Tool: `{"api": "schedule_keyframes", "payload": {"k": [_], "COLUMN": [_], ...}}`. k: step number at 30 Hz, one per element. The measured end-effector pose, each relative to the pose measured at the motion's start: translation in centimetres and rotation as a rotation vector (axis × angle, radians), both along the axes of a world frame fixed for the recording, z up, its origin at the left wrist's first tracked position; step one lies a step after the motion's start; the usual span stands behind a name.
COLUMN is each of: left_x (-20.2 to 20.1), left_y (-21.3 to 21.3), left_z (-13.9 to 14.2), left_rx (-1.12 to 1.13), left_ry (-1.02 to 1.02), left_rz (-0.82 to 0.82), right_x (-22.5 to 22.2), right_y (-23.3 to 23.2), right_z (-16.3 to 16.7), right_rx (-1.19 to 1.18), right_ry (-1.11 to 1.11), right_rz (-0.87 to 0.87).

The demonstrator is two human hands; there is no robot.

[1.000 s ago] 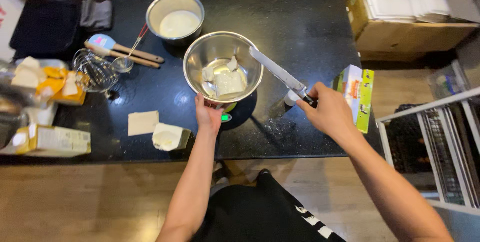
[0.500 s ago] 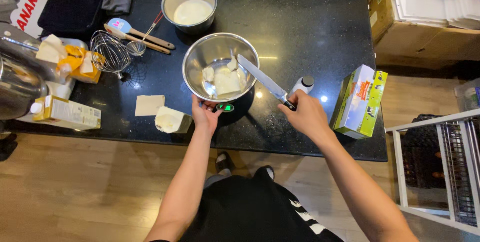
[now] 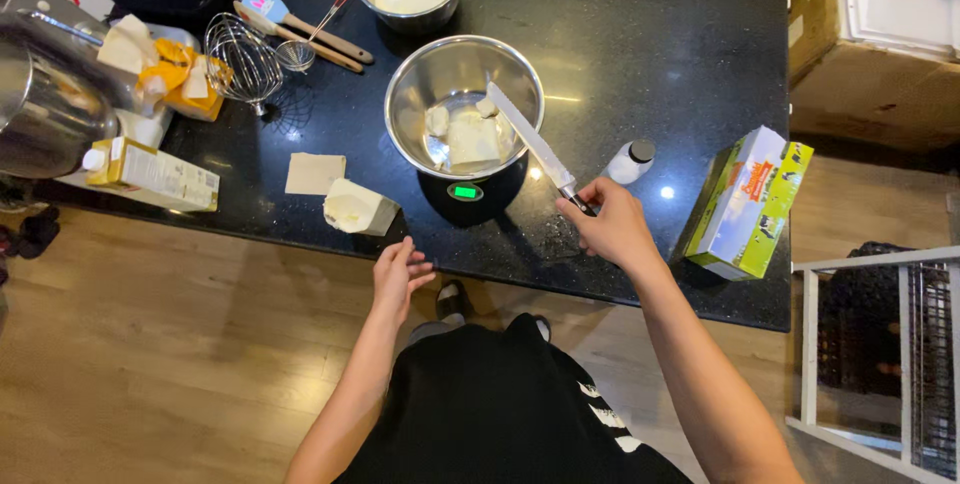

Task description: The person cuts a block of butter into smaller pieces and places them into a metal mixing bowl on a digital scale. They then wrap the remaining butter in plastic wrap and place it in a box. Finally, they attach a whisk to a stand mixer and prepare to add a liquid ingredient from a carton.

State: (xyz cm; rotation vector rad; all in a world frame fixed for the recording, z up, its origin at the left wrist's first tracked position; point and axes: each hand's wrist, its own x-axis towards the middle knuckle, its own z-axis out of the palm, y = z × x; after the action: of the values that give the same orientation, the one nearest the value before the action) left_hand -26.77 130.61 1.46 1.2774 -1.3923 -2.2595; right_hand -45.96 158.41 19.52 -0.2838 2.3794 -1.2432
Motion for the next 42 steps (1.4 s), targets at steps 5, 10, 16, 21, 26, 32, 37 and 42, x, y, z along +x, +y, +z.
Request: {"api": "schedule_keyframes", "payload": {"k": [5, 10, 16, 21, 26, 32, 37, 42], "left_x": [2.5, 4.0, 3.1, 2.2, 1.3, 0.9, 3.8, 1.2], "left_y": [-1.2, -3.2, -6.1, -8.3, -9.6, -10.5, -8.2, -3.6], "left_z": [-1.3, -0.6, 0.0, -0.7, -1.6, -2.4, -2.9, -2.5], "left_rx": [-0.318, -0.926, -1.169, -1.181, -1.098, -1.081, -0.820, -0.195], "left_ry": [-0.100, -0.228, -0.181, -0.205, -0.193, -0.188, -0.240, 0.048], "left_rz": [0.164, 0.154, 0.111, 0.054, -0.003, 0.103, 0.016, -0.483], "right_x": [-0.2, -0.4, 0.2, 0.7, 1.1, 0.4, -1.5, -2.7], "right_y": [-1.0, -2.3, -4.5, -6.6, -8.1, -9.8, -9.4, -11.0], "right_z": [0.2, -0.4, -2.1, -2.1, -1.2, -1.4, 0.5, 2.4], "right_rx": [-0.009, -0.128, -0.260, -0.457, -0.464, -0.155, 0.403, 0.715], "right_ry": [-0.055, -0.106, -0.322, -0.573, -0.665, -0.379, 0.378, 0.568], "right_rz": [-0.005, 0.027, 0.020, 0.060, 0.028, 0.007, 0.181, 0.206]}}
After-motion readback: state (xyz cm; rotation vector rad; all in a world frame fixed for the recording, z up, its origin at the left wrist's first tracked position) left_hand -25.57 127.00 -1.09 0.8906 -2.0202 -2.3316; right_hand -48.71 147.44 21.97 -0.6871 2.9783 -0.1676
